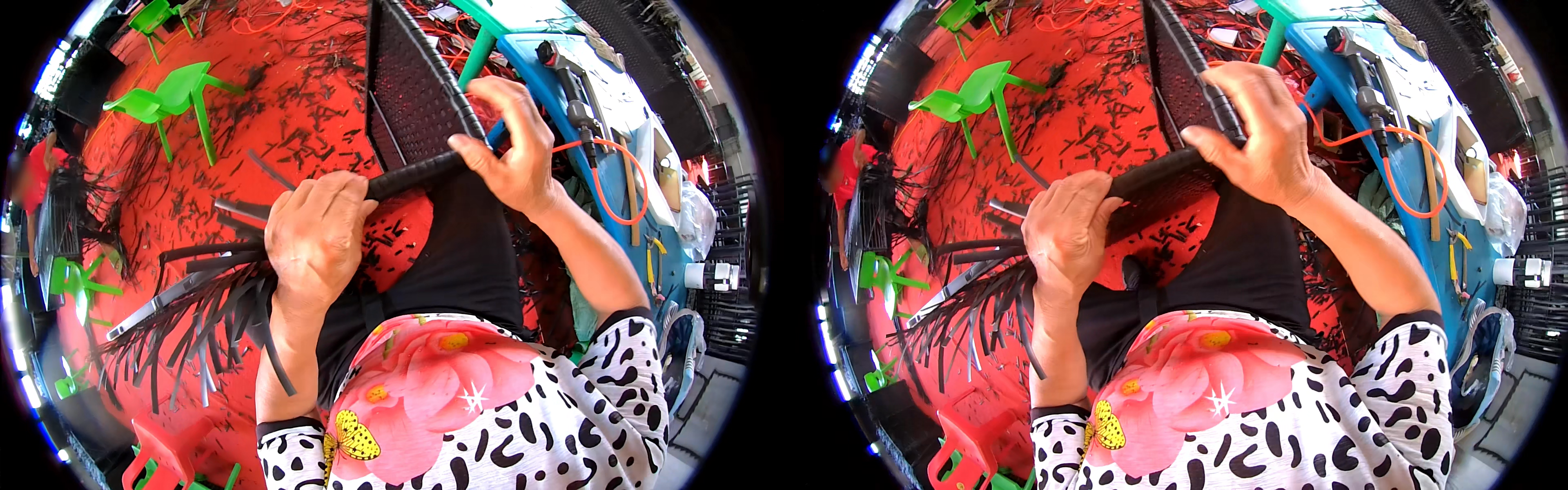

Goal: The person assembles a black wicker chair by wrapping black plastic strips around the frame and securing them with a pneumatic nail gun. They repeatedly pick up the nail gun, fire it into the frame, and use pliers to trim excess strip material.

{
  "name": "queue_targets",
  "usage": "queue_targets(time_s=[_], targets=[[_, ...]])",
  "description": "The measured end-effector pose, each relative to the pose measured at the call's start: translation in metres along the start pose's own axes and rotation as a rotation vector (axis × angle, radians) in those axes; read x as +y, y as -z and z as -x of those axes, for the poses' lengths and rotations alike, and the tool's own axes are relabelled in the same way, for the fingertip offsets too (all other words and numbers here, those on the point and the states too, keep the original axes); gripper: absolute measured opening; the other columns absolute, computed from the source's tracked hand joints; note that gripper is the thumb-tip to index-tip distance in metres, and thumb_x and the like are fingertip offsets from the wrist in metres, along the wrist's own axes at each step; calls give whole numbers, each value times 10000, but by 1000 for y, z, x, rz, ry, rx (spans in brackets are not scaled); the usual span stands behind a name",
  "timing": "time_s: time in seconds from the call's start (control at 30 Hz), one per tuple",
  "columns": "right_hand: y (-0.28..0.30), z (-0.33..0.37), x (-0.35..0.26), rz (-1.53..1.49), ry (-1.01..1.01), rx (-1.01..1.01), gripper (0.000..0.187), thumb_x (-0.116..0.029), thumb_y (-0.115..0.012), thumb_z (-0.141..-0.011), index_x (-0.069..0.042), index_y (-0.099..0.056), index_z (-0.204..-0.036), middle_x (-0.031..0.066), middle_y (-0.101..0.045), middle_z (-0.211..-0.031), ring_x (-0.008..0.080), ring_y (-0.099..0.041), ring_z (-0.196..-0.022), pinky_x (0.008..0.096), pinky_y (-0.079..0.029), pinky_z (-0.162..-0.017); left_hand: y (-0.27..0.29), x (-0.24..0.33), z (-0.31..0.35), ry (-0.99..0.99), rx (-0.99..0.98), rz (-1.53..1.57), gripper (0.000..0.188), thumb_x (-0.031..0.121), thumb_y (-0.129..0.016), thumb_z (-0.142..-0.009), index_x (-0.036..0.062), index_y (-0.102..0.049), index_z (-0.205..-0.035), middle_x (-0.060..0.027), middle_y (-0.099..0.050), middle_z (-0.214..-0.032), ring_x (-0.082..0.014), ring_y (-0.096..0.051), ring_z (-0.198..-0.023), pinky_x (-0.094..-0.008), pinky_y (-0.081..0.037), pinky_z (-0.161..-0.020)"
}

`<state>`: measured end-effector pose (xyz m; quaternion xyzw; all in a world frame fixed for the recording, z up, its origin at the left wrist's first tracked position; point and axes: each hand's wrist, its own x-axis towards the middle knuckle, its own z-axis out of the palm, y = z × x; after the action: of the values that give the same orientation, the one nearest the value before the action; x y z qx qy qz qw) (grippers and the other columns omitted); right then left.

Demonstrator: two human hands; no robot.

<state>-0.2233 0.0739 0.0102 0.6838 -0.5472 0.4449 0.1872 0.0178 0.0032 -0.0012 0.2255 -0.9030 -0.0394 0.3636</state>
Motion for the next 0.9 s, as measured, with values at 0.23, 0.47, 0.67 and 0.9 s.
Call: queue_targets(time_s=[0.23, 0.47, 0.67, 0.9], targets=[[-52, 13, 13, -349, -794, -45, 405, -227, -725, -691, 31, -610, -982, 205, -636, -898, 322, -640, -871, 385, -479, -783, -2, -5, -4, 25, -26, 0, 221, 84, -722, -708, 40, -639, -907, -90, -648, -883, -280, -625, -815, -382, -465, -696], [-89, -25, 69, -362, -651, -100, 416, -234, -684, -682, 33, -644, -998, 203, -654, -835, 309, -650, -781, 380, -493, -741, -19, -29, -42, 146, 11, 38, 169, 53, -697, -752, 6, -618, -894, -135, -633, -840, -330, -614, -762, -393, -474, -676], [-132, -54, 103, -420, -479, -63, 428, -261, -662, -693, 57, -643, -979, 235, -646, -883, 365, -649, -786, 403, -497, -729, -30, -48, -57, 259, 31, -23, 173, 23, -683, -768, -9, -622, -927, -140, -636, -857, -330, -618, -774, -385, -487, -689], [-66, -44, 134, -320, -546, -296, 546, -403, -731, -782, 14, -626, -1119, 129, -679, -1002, 206, -657, -916, 311, -504, -783, -21, -42, -54, 284, -44, 29, 180, 9, -660, -793, -35, -633, -966, -160, -652, -904, -312, -635, -824, -360, -492, -754]])
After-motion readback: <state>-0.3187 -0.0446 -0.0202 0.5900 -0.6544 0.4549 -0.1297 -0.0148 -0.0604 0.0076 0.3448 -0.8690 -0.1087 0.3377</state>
